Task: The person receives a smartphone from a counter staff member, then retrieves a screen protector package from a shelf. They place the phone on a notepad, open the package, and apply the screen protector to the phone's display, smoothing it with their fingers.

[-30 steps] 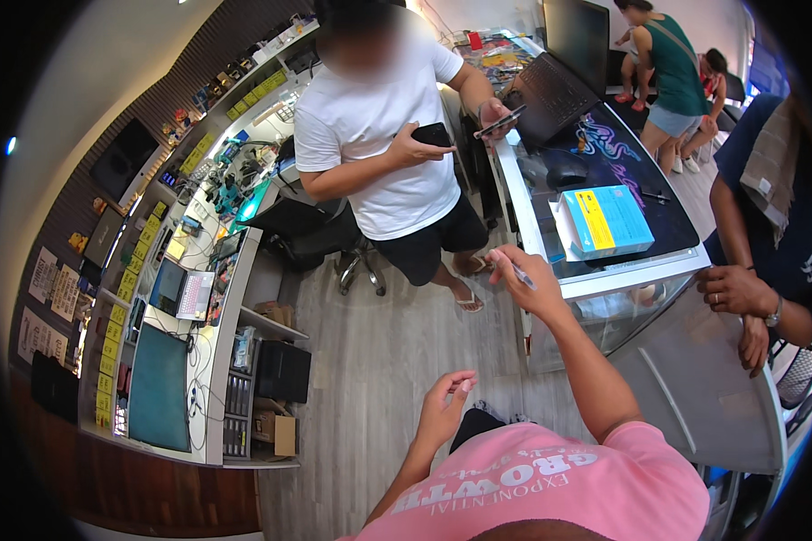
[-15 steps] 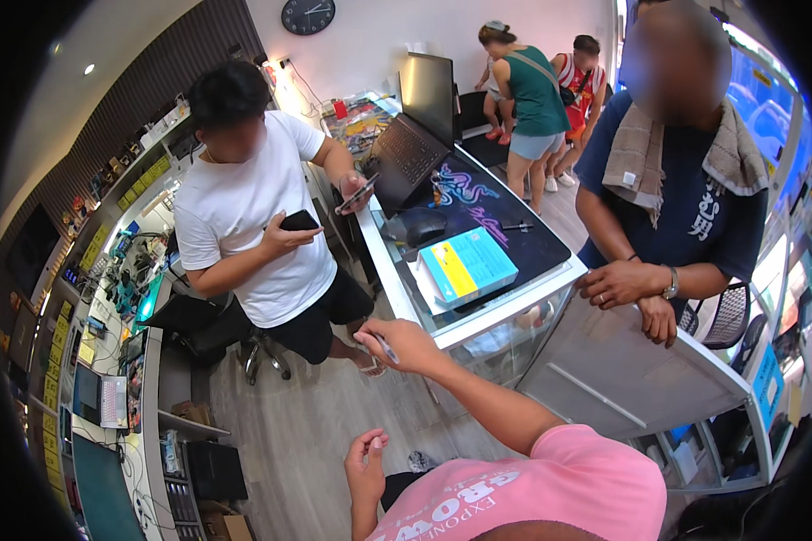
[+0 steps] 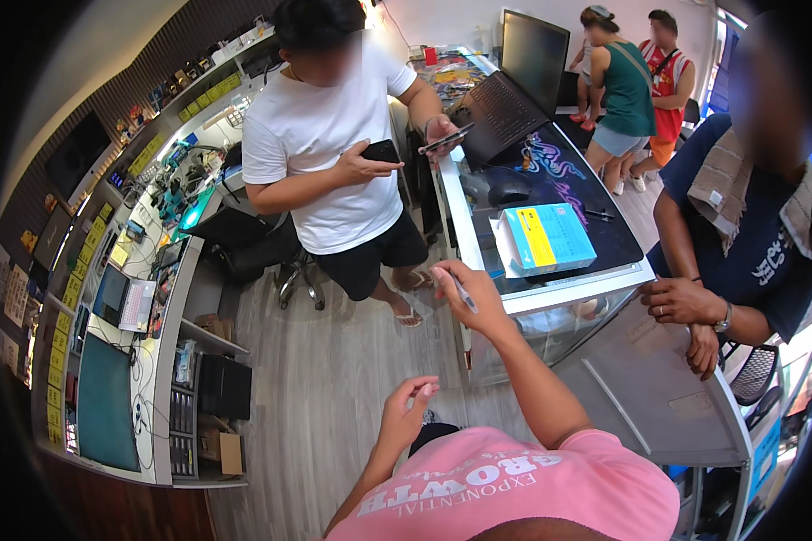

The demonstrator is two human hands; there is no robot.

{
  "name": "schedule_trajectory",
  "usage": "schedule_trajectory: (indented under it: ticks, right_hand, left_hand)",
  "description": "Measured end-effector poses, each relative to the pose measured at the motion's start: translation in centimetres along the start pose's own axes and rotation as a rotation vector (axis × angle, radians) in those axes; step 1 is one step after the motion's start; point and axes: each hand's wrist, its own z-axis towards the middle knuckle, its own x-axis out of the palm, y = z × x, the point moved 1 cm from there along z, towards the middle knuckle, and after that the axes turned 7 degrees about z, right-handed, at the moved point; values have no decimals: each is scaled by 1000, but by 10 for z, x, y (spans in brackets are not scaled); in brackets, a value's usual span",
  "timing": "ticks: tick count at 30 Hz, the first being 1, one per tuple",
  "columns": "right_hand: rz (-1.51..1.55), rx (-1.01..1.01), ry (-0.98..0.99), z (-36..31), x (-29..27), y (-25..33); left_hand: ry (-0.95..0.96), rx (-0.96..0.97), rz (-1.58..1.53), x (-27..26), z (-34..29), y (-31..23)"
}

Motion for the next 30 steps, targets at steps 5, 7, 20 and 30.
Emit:
schedule_trajectory:
  ticks: [5,7,20,30]
  right_hand:
    - [8,130,60,3,-4,6]
    - [-15,161,68,6,-2,0]
    - [-196,-30,51,2,9,4]
    - [-182,26,-13,-2,10,15]
  left_hand:
    - [66,51,-18,5,19,-5]
    - [82,43,-6,4,22,-4]
    - [34,173,-50,15,77,-62]
    - [71,74,-155,20,98,-72]
